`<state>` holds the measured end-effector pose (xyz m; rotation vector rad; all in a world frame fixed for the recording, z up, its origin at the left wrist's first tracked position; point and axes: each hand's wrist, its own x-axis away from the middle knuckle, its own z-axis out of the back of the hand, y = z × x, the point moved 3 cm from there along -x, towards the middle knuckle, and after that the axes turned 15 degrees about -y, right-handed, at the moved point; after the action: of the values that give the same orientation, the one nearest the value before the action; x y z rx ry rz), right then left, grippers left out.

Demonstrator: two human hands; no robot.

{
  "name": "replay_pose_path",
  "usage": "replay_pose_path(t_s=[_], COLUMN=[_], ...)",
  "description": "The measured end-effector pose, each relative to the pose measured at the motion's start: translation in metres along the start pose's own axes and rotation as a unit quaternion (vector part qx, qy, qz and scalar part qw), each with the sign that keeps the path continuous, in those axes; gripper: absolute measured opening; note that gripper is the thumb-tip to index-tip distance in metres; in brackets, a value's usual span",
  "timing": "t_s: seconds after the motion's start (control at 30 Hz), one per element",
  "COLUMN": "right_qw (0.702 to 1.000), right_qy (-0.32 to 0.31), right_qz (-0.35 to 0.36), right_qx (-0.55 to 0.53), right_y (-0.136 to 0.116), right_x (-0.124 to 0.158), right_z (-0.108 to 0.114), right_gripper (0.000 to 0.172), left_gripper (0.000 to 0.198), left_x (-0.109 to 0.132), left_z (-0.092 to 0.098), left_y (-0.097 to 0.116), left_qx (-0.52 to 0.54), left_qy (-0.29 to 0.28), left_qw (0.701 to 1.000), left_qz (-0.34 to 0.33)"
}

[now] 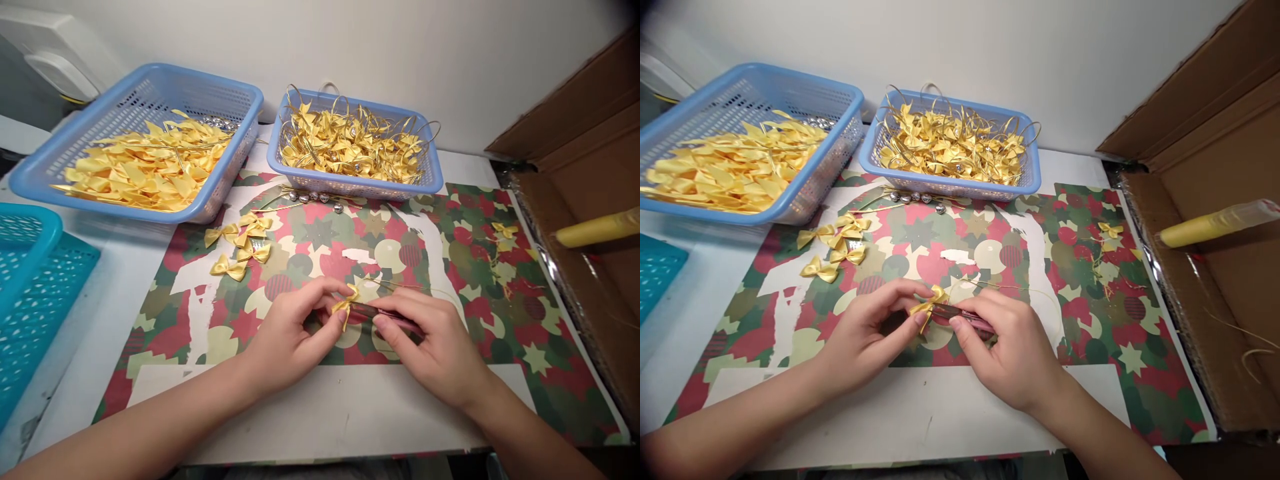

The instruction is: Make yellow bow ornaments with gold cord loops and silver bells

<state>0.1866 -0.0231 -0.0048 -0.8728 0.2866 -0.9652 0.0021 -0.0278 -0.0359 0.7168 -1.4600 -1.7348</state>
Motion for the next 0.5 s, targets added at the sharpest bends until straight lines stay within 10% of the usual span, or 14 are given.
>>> replay_pose_path(t_s=[0.5], right_qw=[0.997], right_qy=[-0.003], right_qz=[-0.005], right_qx=[-0.072], right_y=[0.0027], right_x=[-0.0070], right_z=[-0.0081], right_gripper=[0.019], left_gripper=[0.014], left_x=[0.0010], left_z=[0.0017], left_y=[0.0033], left_qx=[0.012], left_qy=[-0.002], left_qw=[1.000], left_qz=[0.006])
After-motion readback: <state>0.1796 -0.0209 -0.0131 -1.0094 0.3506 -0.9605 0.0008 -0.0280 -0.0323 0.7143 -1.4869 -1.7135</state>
